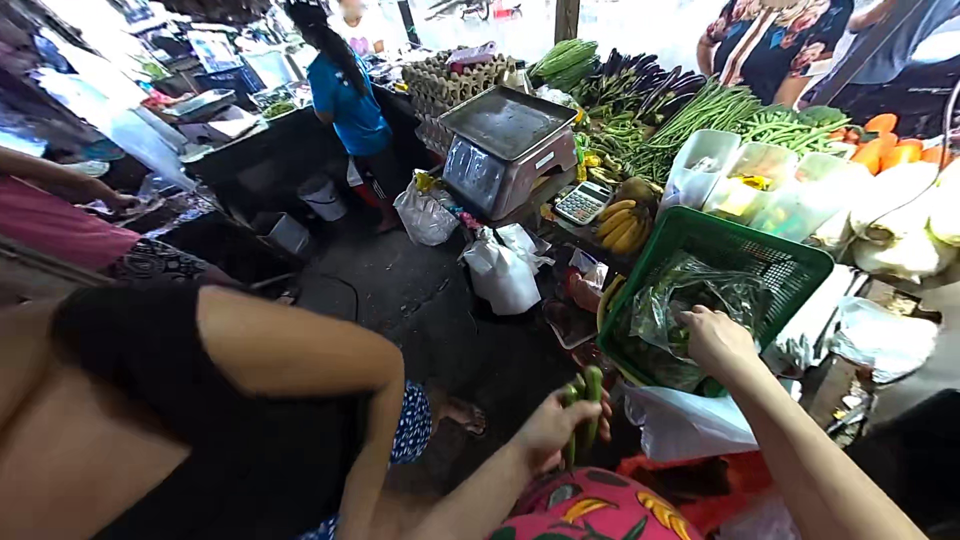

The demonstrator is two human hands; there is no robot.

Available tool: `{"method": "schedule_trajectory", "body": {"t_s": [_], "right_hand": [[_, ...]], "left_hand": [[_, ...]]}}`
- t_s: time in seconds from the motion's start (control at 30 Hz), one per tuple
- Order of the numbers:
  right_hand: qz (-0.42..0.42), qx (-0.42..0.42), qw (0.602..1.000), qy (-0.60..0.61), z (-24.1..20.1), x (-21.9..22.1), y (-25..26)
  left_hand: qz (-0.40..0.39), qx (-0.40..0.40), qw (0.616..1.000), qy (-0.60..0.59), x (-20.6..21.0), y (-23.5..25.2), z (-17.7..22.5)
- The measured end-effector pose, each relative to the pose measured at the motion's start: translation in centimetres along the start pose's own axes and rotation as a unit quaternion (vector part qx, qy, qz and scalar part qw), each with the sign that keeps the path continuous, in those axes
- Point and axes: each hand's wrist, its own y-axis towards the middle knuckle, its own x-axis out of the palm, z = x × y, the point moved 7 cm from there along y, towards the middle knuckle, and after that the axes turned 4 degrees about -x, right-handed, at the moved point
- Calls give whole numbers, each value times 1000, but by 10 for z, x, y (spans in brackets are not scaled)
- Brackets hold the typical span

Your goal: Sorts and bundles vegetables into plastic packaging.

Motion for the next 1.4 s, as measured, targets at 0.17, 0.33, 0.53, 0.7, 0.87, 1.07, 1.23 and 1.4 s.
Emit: {"method": "schedule_trajectory", "body": {"t_s": [0.17,0.33,0.53,0.7,0.87,1.07,1.23,1.4], "right_hand": [[3,-38,998,-52,2,15,8],[-26,-109,991,-75,-4,14,13],[-40,-128,989,-63,13,18,26],[170,-195,956,135,17,-38,7],[306,-199,872,327,-8,-89,-54],[57,-215,892,394,-77,-16,-67],[116,-2,955,274,-14,-11,-12],[92,110,941,308,24,19,52]], "left_hand": [[-113,52,992,38,23,-6,-19],[-9,54,997,58,11,8,1],[28,68,997,35,-2,21,9],[18,57,997,43,3,32,13],[-14,84,996,25,10,55,27],[-74,43,995,-60,25,53,17],[-26,27,997,-66,7,57,-1],[-10,32,999,-41,-4,49,-9]]}}
